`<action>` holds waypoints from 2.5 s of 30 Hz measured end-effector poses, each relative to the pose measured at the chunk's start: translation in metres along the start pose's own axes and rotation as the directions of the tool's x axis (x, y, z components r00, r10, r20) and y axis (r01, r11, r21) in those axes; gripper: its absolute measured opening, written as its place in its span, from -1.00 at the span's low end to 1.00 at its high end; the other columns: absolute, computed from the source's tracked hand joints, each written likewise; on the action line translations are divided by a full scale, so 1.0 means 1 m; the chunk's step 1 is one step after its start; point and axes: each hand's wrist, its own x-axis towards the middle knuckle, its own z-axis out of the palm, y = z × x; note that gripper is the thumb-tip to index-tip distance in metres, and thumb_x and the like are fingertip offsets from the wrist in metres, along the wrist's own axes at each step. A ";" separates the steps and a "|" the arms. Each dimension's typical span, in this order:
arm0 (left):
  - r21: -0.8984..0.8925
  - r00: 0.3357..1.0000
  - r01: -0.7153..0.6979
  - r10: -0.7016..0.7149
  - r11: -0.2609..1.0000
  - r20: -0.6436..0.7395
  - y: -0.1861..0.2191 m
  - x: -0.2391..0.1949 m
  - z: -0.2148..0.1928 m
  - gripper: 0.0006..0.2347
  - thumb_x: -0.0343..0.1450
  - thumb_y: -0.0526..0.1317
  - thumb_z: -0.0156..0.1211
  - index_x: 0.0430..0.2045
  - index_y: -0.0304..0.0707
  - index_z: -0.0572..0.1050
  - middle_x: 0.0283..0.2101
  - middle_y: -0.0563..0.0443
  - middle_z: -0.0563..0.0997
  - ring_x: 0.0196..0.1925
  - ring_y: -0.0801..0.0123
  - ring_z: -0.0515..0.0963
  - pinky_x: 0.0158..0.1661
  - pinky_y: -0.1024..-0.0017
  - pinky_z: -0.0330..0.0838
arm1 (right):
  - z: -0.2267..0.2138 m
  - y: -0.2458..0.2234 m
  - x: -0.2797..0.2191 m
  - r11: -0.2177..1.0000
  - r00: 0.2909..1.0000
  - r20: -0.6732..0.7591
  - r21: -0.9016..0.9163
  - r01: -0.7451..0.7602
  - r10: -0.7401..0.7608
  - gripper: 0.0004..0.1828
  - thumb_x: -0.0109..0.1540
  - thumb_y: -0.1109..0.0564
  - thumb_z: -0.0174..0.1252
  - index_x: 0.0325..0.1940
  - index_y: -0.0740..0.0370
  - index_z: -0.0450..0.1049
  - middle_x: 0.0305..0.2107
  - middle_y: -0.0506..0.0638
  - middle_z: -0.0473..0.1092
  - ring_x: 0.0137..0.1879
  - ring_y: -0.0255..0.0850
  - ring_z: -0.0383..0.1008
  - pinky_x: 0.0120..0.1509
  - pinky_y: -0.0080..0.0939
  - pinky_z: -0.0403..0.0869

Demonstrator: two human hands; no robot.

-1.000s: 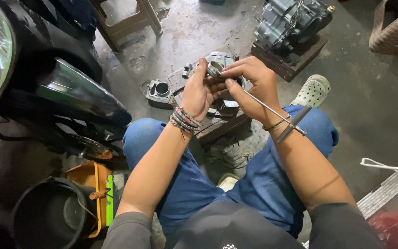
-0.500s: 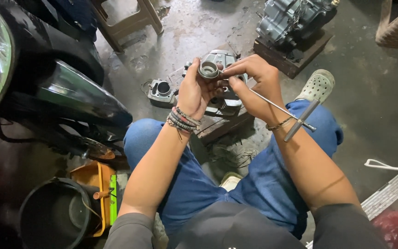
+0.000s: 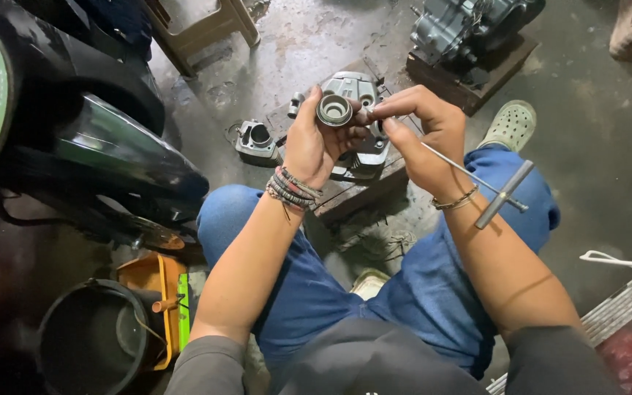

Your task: Repairing a motorcycle engine head by manipulating valve components with a T-handle tool and fingers.

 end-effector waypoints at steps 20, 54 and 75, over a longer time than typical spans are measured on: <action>0.014 0.985 -0.150 0.149 0.989 0.086 0.009 -0.011 0.024 -0.51 0.51 0.10 -0.16 -0.25 -0.45 0.56 -0.07 -0.33 0.66 -0.17 0.21 0.70 -0.18 0.41 0.54 | -0.030 0.001 -0.009 0.946 0.954 -0.098 0.189 -0.263 0.284 -0.73 0.31 0.34 -0.08 0.00 0.45 0.49 -0.08 0.18 0.53 0.06 -0.16 0.56 0.31 -0.30 0.52; 0.657 0.779 -0.601 0.516 0.455 0.356 -0.001 -0.025 0.041 -0.49 0.35 -0.50 0.19 0.24 -0.27 0.30 0.17 -0.16 0.54 0.14 0.22 0.62 0.20 0.31 0.60 | -0.026 0.002 -0.005 0.975 0.976 0.002 0.038 -0.217 0.217 -0.83 0.33 0.32 0.03 -0.04 0.41 0.49 -0.03 0.18 0.53 0.07 -0.16 0.51 0.27 -0.25 0.47; 0.741 0.709 -0.602 0.627 0.299 0.323 -0.003 -0.029 0.052 -0.63 0.32 -0.46 0.27 0.02 -0.29 0.44 0.04 -0.01 0.52 -0.03 0.38 0.62 0.05 0.47 0.60 | -0.012 -0.022 0.003 0.840 0.986 0.084 -0.518 0.164 -0.141 -0.80 0.13 0.38 0.25 -0.15 0.37 0.58 -0.11 0.09 0.59 0.15 0.06 0.50 0.30 0.00 0.39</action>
